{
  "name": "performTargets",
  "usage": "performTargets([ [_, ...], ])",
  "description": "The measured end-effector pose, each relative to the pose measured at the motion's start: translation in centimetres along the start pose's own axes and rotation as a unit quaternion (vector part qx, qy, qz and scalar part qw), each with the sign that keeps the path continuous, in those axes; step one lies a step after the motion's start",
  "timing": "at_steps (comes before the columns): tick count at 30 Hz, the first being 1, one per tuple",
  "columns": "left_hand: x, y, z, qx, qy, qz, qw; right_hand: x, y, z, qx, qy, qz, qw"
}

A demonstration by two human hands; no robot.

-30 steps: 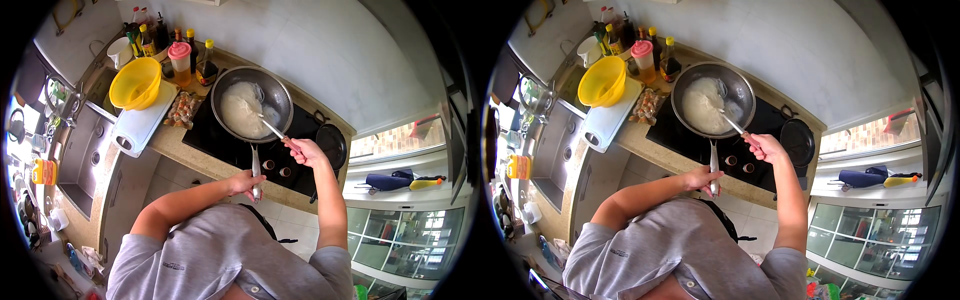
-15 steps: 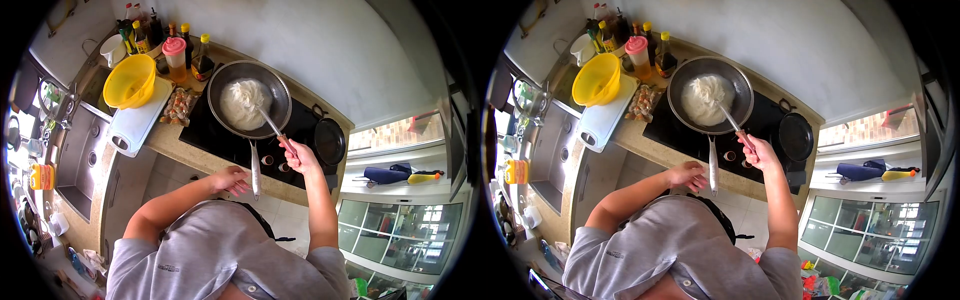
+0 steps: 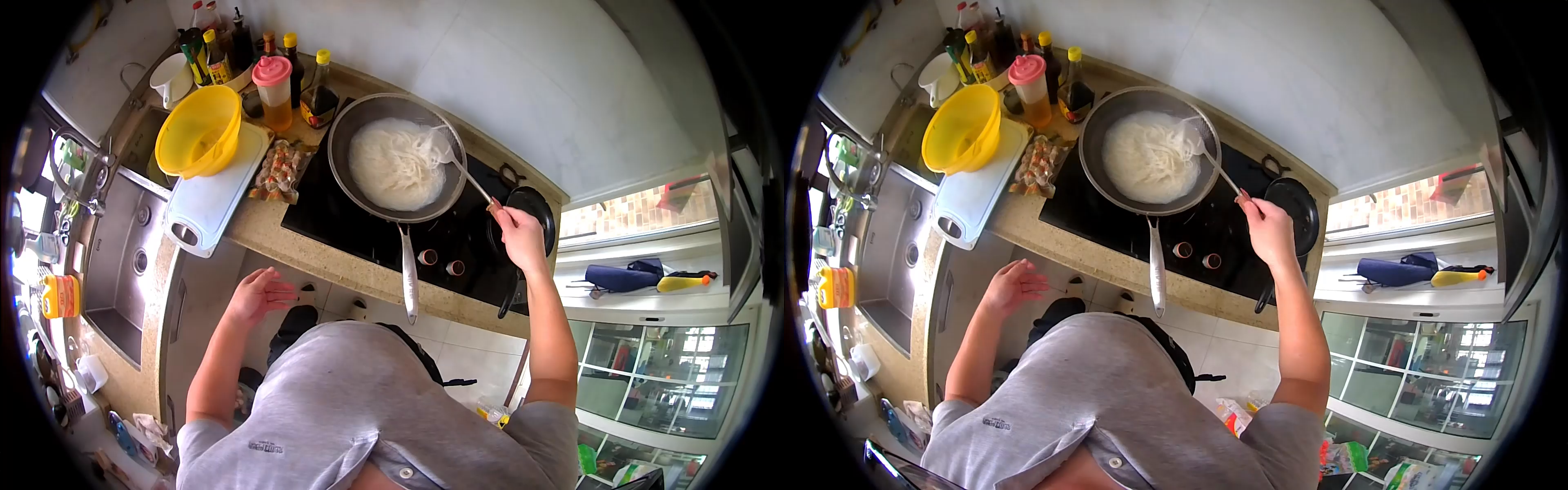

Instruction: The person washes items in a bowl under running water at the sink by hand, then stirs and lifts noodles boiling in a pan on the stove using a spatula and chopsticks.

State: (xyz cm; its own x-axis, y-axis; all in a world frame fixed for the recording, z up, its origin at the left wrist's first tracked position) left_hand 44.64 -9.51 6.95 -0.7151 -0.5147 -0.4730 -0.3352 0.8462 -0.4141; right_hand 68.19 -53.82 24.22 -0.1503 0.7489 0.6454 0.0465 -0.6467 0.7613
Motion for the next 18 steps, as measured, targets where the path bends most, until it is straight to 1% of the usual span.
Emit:
performTargets([
  [1, 0.3, 0.7, -0.2, -0.012, -0.004, -0.023, 1.000, 2.2, -0.1, -0.1, -0.043, 0.134, -0.070, 0.988],
  [2, 0.7, 1.1, -0.2, -0.012, -0.004, -0.024, 1.000, 4.5, -0.6, -0.5, -0.036, 0.146, -0.075, 0.986],
  [3, 1.1, 1.7, -0.3, -0.024, -0.007, -0.031, 0.999, 6.1, -1.2, -0.8, -0.034, 0.173, -0.147, 0.973],
  [5, 2.1, 3.0, -0.2, -0.036, -0.011, -0.039, 0.999, 7.4, -3.1, -1.9, -0.004, 0.196, -0.275, 0.941],
  [6, 2.9, 4.1, -0.1, -0.046, -0.006, -0.064, 0.997, 8.1, -3.7, -3.1, -0.019, 0.254, -0.273, 0.928],
  [8, 4.5, 6.4, 0.0, -0.057, -0.001, -0.090, 0.994, 8.7, -3.8, -5.1, 0.003, 0.276, -0.311, 0.909],
  [9, 5.4, 8.0, 0.0, -0.087, 0.001, -0.101, 0.991, 9.6, -3.1, -6.1, 0.007, 0.290, -0.317, 0.903],
  [10, 6.4, 9.5, -0.1, -0.116, 0.003, -0.111, 0.987, 10.3, -2.3, -6.8, 0.008, 0.290, -0.317, 0.903],
  [11, 7.2, 10.5, -0.3, -0.117, 0.004, -0.111, 0.987, 10.9, -1.5, -7.4, 0.023, 0.292, -0.328, 0.898],
  [13, 8.9, 12.8, -0.9, -0.155, 0.010, -0.137, 0.978, 11.6, 0.1, -8.4, 0.040, 0.292, -0.340, 0.893],
  [15, 10.2, 14.5, -1.1, -0.174, 0.015, -0.138, 0.975, 11.8, 1.4, -8.7, 0.084, 0.288, -0.317, 0.900],
  [16, 10.9, 15.3, -1.2, -0.194, 0.019, -0.139, 0.971, 11.6, 2.4, -8.2, 0.099, 0.258, -0.303, 0.912],
  [17, 11.3, 15.6, -1.3, -0.195, 0.019, -0.139, 0.971, 11.7, 3.4, -7.1, 0.084, 0.253, -0.221, 0.938],
  [18, 11.7, 15.9, -1.4, -0.191, 0.020, -0.146, 0.970, 10.8, 4.2, -5.9, 0.074, 0.186, -0.165, 0.966],
])
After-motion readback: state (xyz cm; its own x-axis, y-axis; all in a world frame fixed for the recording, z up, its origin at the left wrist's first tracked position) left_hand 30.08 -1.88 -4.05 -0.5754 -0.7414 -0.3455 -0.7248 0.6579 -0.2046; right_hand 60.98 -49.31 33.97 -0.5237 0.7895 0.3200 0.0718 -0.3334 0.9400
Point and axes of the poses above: each hand's wrist, its own z-axis towards the middle knuckle, its own y-axis out of the back of the hand, x = y × z, the point moved 5 cm from there along z, towards the middle knuckle, and after that the axes turned 9 degrees about y, right-handed, at the moved point
